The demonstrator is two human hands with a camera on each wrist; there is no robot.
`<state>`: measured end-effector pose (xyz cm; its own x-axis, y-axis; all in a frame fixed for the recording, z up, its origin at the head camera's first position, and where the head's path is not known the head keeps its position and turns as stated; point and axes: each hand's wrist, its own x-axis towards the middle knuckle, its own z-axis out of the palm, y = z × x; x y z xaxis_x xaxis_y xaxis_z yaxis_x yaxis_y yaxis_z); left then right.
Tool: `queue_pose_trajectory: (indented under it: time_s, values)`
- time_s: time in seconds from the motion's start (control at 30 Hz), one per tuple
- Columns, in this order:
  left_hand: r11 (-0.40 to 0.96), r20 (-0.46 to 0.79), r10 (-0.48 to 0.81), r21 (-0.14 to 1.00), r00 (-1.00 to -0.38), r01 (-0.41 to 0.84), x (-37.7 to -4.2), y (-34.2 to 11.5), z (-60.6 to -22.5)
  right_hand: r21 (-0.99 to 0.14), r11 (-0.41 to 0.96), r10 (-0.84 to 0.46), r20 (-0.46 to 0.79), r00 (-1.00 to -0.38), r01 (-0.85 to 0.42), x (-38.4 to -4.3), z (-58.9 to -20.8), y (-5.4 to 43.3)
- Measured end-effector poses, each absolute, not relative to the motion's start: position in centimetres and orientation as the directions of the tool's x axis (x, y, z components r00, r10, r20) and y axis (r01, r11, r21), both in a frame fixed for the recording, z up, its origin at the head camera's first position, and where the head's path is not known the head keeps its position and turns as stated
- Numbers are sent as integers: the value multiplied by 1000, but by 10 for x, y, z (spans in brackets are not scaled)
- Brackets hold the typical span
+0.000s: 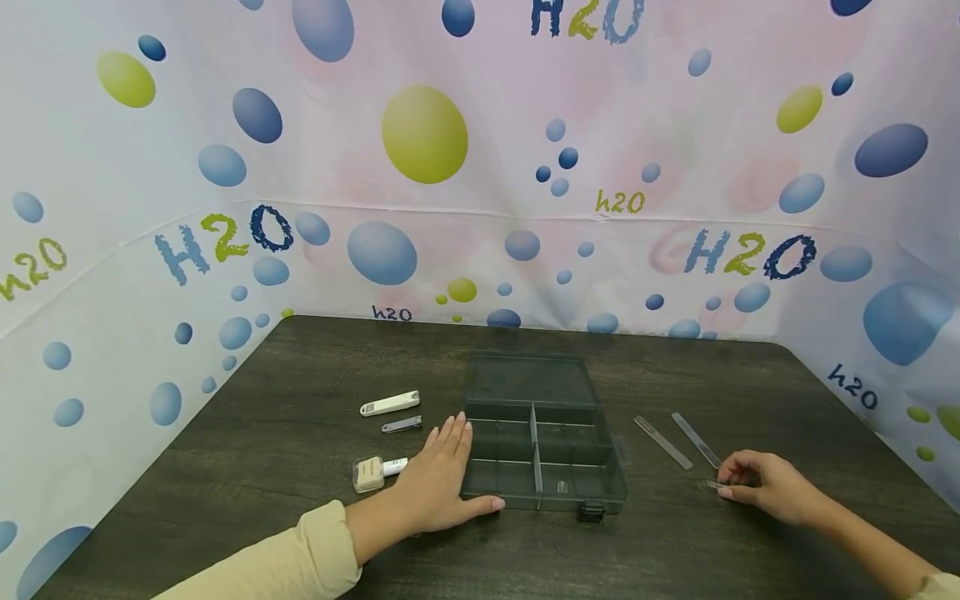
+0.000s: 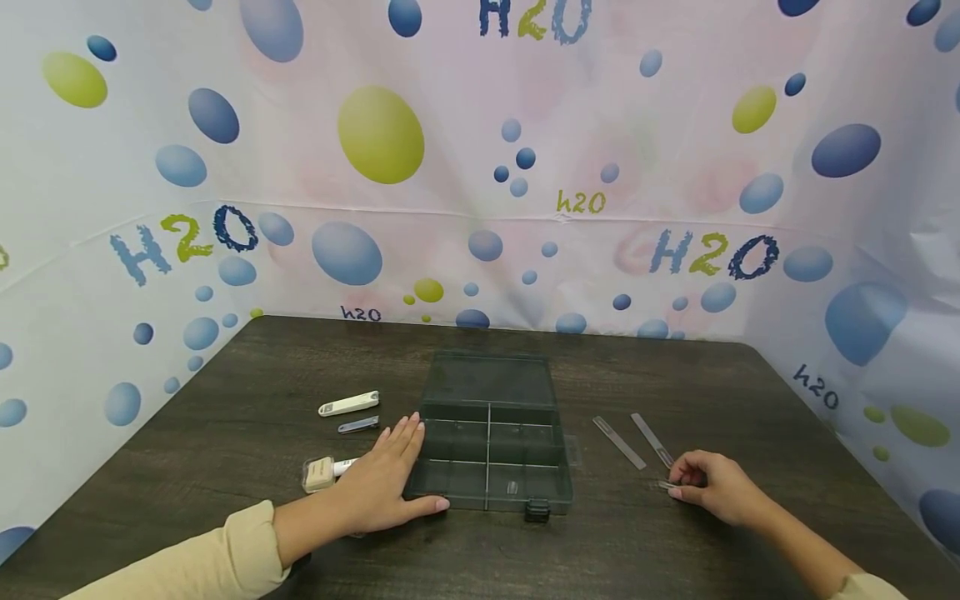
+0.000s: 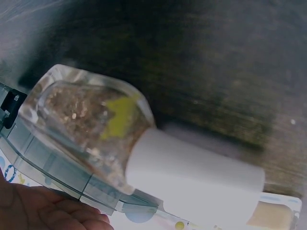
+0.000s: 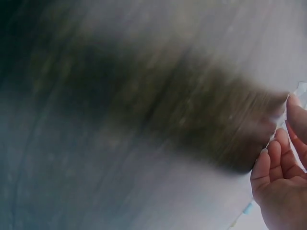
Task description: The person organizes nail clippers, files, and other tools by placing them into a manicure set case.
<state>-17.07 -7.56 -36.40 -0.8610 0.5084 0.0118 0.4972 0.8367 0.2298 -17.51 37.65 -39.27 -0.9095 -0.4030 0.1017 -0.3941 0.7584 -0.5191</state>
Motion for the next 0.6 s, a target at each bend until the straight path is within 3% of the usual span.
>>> queue_pose_trajectory:
  time_s: [0.17, 0.6]
  values:
    - [835, 12, 510, 232, -860, 499, -171, -75, -364, -507, 792, -361, 58, -931, -339, -172, -390, 374]
    - [834, 12, 510, 239, -860, 498, -171, -76, -365, -531, 779, -355, 65, -933, -334, -168, -386, 353]
